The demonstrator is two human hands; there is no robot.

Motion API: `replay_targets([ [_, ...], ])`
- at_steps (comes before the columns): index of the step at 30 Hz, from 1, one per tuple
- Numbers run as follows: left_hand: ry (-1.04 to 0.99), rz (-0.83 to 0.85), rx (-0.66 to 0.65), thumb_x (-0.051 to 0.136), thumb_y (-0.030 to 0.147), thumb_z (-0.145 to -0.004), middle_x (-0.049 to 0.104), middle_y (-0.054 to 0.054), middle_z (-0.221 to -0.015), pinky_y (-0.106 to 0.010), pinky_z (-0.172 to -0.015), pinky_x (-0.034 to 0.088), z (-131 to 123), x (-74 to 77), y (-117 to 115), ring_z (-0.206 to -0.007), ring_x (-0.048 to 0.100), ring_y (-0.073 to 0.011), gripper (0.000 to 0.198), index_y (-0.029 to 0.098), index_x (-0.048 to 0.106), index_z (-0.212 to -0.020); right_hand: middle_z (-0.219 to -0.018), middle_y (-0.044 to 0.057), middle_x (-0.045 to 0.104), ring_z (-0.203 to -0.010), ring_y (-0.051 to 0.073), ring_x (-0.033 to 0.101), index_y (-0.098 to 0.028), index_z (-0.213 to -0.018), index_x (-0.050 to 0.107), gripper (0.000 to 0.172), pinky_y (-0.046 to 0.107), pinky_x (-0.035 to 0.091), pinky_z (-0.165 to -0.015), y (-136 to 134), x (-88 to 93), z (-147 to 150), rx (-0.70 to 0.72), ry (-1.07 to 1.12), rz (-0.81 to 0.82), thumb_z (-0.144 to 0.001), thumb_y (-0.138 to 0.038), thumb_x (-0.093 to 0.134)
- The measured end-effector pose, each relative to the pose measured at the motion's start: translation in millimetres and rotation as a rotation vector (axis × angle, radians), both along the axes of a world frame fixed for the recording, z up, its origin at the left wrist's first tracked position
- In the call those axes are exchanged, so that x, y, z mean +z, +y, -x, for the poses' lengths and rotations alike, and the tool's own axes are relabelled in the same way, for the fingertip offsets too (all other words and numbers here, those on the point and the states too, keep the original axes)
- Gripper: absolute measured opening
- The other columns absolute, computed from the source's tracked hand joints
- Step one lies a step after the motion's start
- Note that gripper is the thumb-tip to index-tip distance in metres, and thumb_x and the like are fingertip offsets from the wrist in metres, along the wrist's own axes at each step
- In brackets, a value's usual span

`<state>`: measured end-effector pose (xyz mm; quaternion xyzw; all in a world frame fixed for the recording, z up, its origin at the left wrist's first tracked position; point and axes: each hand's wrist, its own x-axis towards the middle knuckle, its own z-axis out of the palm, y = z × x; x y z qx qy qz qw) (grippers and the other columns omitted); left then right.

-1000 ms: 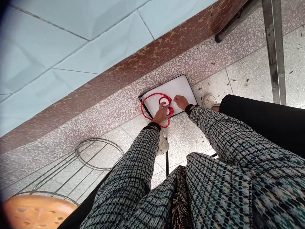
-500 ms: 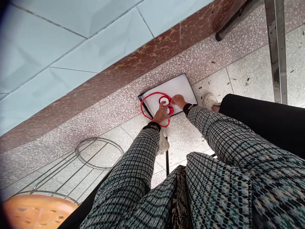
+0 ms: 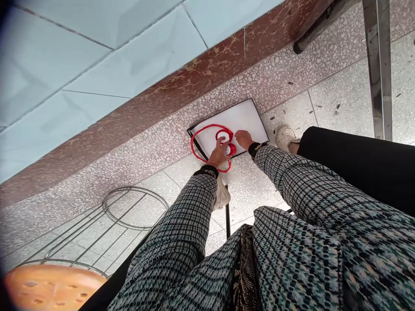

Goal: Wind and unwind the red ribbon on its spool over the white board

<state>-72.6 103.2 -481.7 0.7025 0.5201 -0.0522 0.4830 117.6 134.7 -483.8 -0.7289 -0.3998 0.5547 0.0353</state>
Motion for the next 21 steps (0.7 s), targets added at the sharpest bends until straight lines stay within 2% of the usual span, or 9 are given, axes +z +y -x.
replay_targets([
  [5,-0.017,-0.005,0.012,0.082,0.012,-0.080,0.035,-0.015,-0.171,-0.035,-0.116,0.058,1.0,-2.6,-0.9,-0.137,0.065,-0.0268,0.068,0.020,0.061,-0.144,-0.091,0.011,0.080,-0.094,0.024,0.074,-0.014,-0.100,0.079,0.024,0.031,0.054,-0.092,8.1,5.7,-11.5,0.208,-0.069,-0.020,-0.106,-0.016,0.056],
  [13,-0.028,-0.014,-0.007,0.082,0.013,-0.080,0.035,-0.015,-0.170,-0.037,-0.117,0.057,3.2,-2.3,0.6,-0.130,0.069,-0.0249,0.068,0.019,0.062,-0.144,-0.099,0.010,0.082,-0.088,0.021,0.073,-0.012,-0.110,0.082,0.027,0.027,0.050,-0.078,11.7,17.7,-11.2,0.393,-0.123,-0.005,-0.107,-0.013,0.055],
  [21,-0.049,0.033,-0.006,0.082,0.016,-0.079,0.036,-0.015,-0.171,-0.040,-0.116,0.058,5.5,-3.1,3.9,-0.125,0.069,-0.0246,0.069,0.021,0.062,-0.144,-0.116,0.012,0.083,-0.107,0.024,0.076,-0.012,-0.121,0.083,0.029,0.026,0.053,-0.088,18.8,18.7,-10.7,0.535,-0.180,0.000,-0.101,-0.008,0.062],
])
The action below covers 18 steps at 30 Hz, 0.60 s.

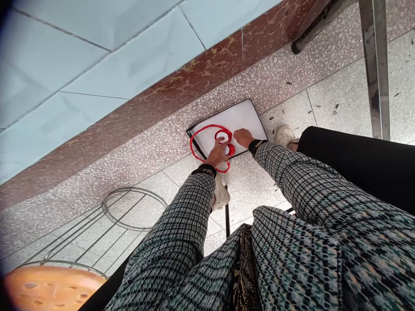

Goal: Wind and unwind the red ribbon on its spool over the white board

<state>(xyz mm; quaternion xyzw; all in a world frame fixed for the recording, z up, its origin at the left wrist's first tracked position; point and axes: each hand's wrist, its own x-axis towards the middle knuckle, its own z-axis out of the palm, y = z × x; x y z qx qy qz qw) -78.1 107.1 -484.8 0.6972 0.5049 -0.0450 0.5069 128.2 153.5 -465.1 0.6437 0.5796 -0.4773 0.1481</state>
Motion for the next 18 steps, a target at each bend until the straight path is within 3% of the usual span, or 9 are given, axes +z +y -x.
replay_targets([
  [13,0.040,0.019,-0.037,0.081,0.019,-0.079,0.036,-0.015,-0.168,-0.041,-0.104,0.065,-3.4,10.2,6.1,-0.118,0.072,-0.0249,0.066,0.021,0.063,-0.143,-0.127,0.019,0.079,-0.121,0.029,0.074,-0.010,-0.128,0.079,0.033,0.030,0.053,-0.095,2.9,-7.5,14.9,0.076,-0.016,-0.027,-0.106,-0.010,0.055],
  [18,0.030,0.009,-0.060,0.081,0.017,-0.079,0.035,-0.016,-0.169,-0.039,-0.109,0.063,-0.1,10.9,5.5,-0.126,0.071,-0.0271,0.066,0.018,0.064,-0.143,-0.129,0.016,0.079,-0.122,0.026,0.073,-0.012,-0.130,0.079,0.036,0.028,0.052,-0.094,-0.4,-2.9,5.8,0.031,0.010,-0.020,-0.113,-0.024,0.049],
])
